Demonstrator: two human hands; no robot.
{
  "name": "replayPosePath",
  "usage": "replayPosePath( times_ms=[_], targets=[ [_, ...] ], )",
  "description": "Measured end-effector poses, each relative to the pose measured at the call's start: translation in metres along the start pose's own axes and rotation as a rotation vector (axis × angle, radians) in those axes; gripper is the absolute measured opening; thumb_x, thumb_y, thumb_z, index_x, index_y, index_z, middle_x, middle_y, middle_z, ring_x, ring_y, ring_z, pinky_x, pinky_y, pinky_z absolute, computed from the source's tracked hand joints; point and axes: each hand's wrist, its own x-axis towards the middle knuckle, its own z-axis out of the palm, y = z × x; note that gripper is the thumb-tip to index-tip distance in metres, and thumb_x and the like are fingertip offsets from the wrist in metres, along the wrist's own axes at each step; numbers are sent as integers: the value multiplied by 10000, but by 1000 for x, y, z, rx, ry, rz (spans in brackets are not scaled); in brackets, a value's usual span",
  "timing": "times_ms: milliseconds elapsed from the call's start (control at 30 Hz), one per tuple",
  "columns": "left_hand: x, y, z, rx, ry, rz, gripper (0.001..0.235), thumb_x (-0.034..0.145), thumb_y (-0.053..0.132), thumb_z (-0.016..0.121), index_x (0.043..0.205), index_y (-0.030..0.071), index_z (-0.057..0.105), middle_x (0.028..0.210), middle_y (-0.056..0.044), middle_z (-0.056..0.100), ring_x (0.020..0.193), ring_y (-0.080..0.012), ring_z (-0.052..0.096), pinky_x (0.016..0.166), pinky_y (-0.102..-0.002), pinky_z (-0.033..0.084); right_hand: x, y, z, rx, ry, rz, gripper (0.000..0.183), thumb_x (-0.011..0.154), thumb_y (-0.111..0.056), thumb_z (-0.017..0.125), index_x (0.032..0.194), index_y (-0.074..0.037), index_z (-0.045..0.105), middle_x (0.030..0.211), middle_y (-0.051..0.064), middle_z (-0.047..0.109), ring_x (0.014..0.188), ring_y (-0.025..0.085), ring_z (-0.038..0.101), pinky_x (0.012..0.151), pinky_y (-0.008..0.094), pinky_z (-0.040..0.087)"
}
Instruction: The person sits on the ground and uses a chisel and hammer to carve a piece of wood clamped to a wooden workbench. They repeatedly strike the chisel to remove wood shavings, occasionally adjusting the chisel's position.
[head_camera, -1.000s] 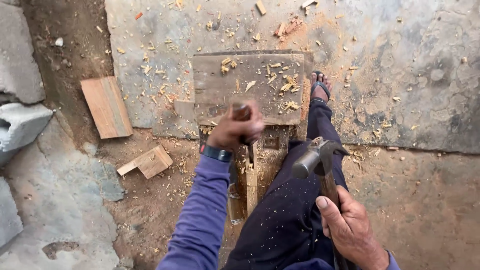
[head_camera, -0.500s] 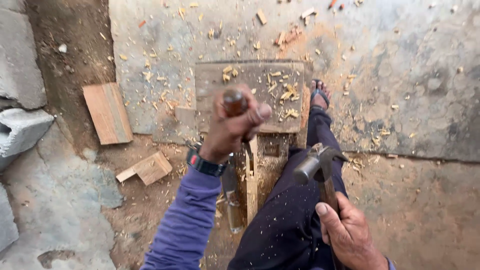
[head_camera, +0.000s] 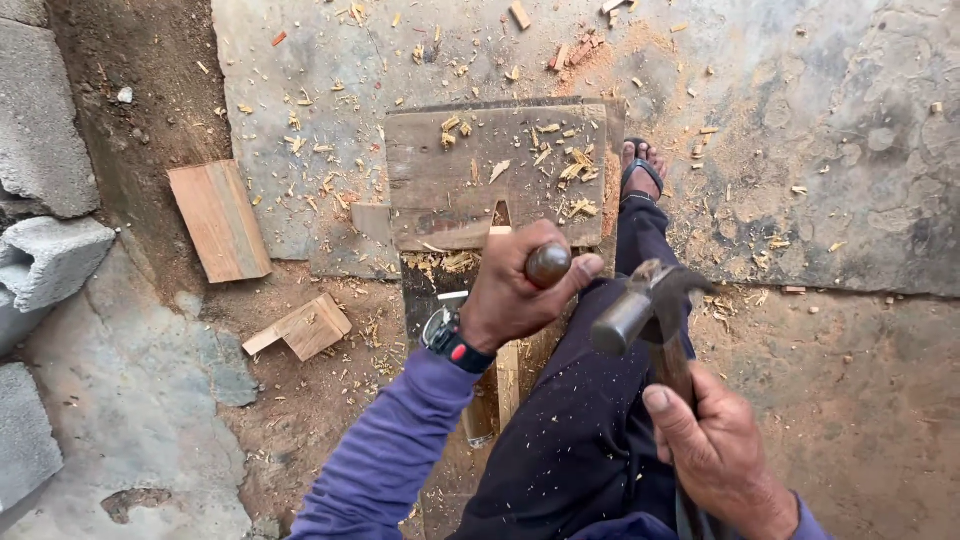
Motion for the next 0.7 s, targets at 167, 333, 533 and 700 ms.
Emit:
replayPosePath(
  times_ms=[167,333,533,700],
  targets=[
    [1,4,1,62,19,-33,292,946,212,788,816,61,574,633,-11,518,586,-66,481,520,-275,425,2,-59,-17,-40,70,-312,331,965,-390,623,965,-60,606,594,-14,553,511,53,502,448,235,410],
    [4,0,1,46,14,-59,263,942,198,784,830,62,588,631,-9,539,582,-60,503,518,-274,436,16,-96,-10,80,92,-513,346,1036,-407,619,1037,-64,571,680,-20,569,563,53,520,496,238,427],
    [25,-3,-8,52,33,82,159,904,123,737,981,33,631,740,-38,619,668,-66,588,587,-277,508,50,-139,-12,-728,8,-268,307,974,-365,671,991,-64,617,617,110,555,535,173,536,469,343,460],
    [24,-35,-4,104,65,-122,231,920,211,796,885,58,627,691,0,625,608,-82,603,539,-277,497,60,-166,-54,-332,78,-448,281,1084,-338,539,1152,-72,599,650,50,550,543,137,557,503,293,493]
  ],
)
